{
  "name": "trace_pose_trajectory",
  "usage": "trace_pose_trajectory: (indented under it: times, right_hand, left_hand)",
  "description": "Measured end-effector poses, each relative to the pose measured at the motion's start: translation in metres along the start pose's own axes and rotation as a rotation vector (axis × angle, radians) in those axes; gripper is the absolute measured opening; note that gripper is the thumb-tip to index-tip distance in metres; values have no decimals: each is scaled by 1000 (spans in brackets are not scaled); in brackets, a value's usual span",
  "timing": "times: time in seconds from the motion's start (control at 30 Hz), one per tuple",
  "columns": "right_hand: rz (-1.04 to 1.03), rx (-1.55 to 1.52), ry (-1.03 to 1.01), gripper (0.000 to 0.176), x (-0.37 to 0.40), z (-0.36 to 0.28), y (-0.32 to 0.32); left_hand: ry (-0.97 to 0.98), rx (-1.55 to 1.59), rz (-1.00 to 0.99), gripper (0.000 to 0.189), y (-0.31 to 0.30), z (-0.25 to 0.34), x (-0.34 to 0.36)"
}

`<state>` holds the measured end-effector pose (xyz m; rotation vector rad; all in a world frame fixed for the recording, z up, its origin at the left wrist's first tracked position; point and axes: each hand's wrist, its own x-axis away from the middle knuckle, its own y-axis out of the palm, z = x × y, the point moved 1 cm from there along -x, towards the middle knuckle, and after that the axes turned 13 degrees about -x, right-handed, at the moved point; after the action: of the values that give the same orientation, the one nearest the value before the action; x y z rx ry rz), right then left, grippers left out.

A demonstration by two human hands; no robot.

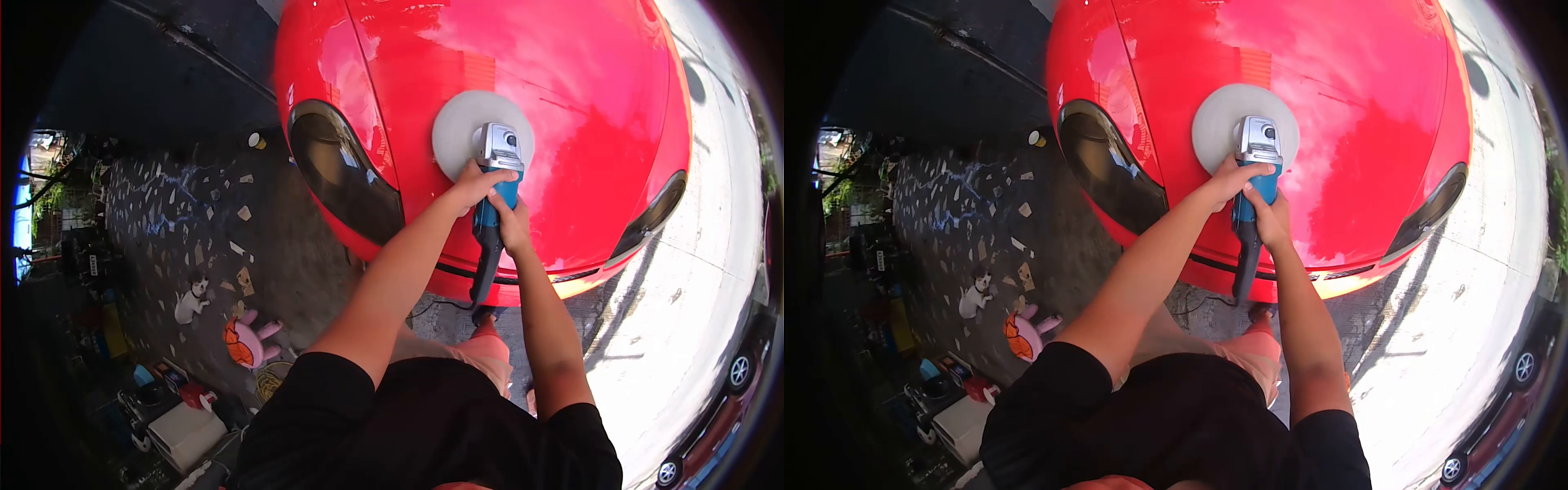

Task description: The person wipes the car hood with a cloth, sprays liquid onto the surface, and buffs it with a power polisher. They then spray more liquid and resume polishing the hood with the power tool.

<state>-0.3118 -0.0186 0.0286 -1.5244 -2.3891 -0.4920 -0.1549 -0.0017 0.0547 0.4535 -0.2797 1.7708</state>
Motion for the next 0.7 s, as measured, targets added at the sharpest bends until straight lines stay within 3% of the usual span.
trace_pose_trajectory:
  times: [0.07, 0.13, 0.17, 0.27, 0.5, 0.7]
  right_hand:
    - [-82, 181, -9, 76, -10, -24, 32]
    - [-134, 423, -17, 85, -22, -45, 62]
    - [-143, 552, -33, 103, -30, -50, 72]
    - [-251, 827, -76, 111, -35, -79, 101]
    - [-390, 1077, -46, 109, -22, -93, 101]
    - [-515, 1225, -24, 112, 16, -79, 73]
  left_hand:
    - [-26, 129, 64, 77, -34, 18, 26]
    - [-9, 242, 82, 70, -60, -16, 11]
    - [-19, 332, 81, 68, -71, -20, 13]
    - [17, 547, 72, 66, -84, -35, 13]
    - [105, 830, 127, 65, -52, -70, 35]
    - [92, 1060, 195, 65, 10, -122, 68]
